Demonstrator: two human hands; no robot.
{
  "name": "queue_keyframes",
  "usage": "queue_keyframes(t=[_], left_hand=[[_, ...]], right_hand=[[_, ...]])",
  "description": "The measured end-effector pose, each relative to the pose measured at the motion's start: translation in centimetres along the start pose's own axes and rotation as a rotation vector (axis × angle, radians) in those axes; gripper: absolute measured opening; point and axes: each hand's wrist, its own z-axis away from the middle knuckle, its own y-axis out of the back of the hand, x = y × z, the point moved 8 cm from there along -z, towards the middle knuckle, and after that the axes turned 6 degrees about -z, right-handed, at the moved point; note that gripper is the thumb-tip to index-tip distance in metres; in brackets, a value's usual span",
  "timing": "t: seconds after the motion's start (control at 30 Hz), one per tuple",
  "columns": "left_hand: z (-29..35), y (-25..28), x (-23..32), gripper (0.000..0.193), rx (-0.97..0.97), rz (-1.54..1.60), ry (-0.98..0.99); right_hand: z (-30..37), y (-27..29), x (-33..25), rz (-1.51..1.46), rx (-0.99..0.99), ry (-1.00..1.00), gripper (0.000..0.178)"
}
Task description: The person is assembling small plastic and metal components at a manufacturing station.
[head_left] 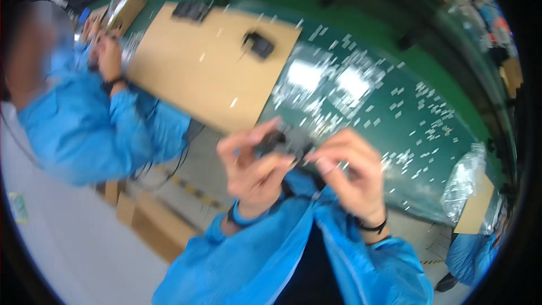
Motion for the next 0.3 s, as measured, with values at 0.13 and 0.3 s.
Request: queue_keyframes(t=[0.13,0.3], left_hand=[[1.2,-0.5,-1.5,0.018,-0.089,0.148,0.131],[1.0,-3.3,-0.5,0.022,-0.271,0.143,0.087]], right_hand=[[-0.6,0.2,2.2,-0.078,-0.045,-0.239,0.041],[0.0,1.5,6.0,0.288,-0.304,-0.012,0.055]])
